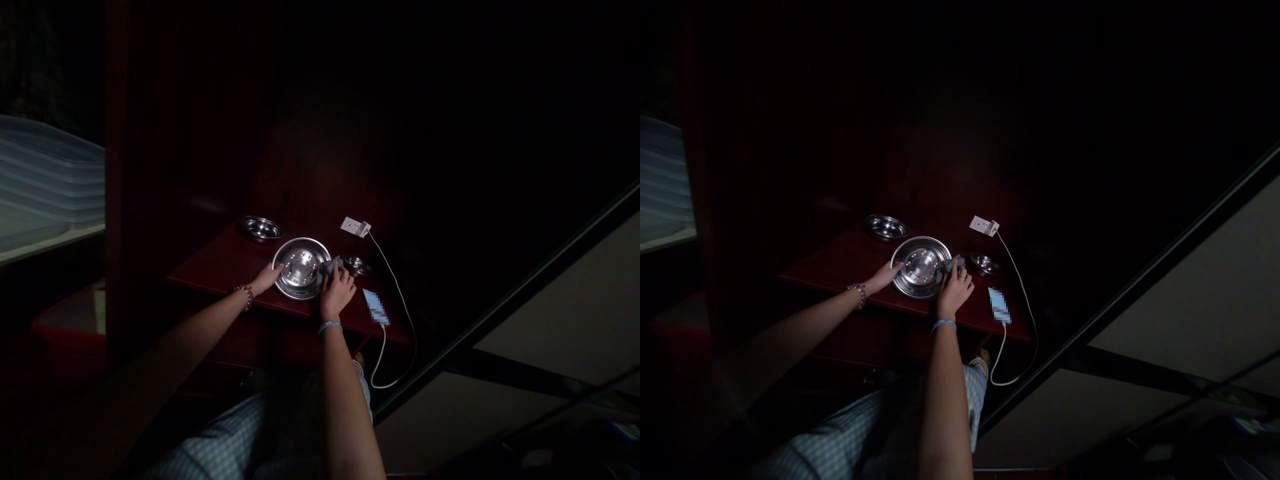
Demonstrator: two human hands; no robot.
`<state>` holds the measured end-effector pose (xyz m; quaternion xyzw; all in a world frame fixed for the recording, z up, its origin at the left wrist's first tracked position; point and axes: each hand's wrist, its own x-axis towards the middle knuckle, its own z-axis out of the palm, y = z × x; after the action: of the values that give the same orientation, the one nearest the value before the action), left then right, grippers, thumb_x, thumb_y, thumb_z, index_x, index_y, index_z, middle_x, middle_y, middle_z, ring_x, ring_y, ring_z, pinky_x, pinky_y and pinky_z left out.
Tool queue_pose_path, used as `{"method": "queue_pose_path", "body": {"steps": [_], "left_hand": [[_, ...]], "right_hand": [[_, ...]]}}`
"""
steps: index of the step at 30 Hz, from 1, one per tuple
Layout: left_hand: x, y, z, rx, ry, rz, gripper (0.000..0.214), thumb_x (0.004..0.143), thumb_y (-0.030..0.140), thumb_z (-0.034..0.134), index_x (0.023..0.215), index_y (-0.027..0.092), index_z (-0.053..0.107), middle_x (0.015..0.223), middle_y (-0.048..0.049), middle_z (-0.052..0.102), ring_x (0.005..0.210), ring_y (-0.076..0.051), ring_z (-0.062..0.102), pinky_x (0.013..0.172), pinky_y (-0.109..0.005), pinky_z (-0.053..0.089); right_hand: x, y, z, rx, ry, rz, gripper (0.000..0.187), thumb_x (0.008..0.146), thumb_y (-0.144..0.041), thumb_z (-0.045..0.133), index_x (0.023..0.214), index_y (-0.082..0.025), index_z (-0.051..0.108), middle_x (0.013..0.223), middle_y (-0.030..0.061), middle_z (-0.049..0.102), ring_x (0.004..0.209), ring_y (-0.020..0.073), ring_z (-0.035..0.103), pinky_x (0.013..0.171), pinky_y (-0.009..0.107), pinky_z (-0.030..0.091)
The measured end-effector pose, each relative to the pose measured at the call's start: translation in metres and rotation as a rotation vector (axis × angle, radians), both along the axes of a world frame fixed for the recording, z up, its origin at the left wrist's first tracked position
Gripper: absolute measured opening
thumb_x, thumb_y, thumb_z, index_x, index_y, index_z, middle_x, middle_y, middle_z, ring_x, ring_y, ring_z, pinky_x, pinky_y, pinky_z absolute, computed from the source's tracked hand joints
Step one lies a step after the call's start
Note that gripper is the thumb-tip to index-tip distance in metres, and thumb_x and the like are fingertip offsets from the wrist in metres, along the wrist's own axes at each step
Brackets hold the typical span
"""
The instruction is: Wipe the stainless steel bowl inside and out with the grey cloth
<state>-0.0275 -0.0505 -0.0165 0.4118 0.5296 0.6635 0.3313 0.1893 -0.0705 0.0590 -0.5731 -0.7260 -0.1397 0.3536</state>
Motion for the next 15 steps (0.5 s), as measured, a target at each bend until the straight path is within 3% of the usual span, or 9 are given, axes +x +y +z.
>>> {"method": "queue_pose_path", "body": {"steps": [5, 15], "left_hand": [[0.001, -0.009, 0.009, -0.105, -0.008, 0.014, 0.026, 0.081, 0.040, 0.070, 0.093, 0.017, 0.072, 0.106, -0.0154, 0.082, 0.111, -0.033, 0.075, 0.103, -0.045, 0.054], [0.006, -0.017, 0.018, -0.094, 0.047, -0.027, 0.030, 0.078, 0.046, 0.072, 0.088, 0.018, 0.071, 0.097, -0.0140, 0.082, 0.109, -0.036, 0.075, 0.103, -0.048, 0.057]], "right_hand": [[0.003, 0.000, 0.000, -0.011, -0.109, 0.066, 0.055, 0.102, -0.018, 0.046, 0.154, -0.028, 0.061, 0.152, 0.0158, 0.062, 0.132, 0.0347, 0.052, 0.106, 0.049, 0.038], [-0.010, 0.001, -0.011, -0.012, -0.285, 0.207, 0.053, 0.104, -0.013, 0.046, 0.153, -0.026, 0.061, 0.150, 0.0153, 0.064, 0.141, 0.0297, 0.050, 0.118, 0.048, 0.034]]}}
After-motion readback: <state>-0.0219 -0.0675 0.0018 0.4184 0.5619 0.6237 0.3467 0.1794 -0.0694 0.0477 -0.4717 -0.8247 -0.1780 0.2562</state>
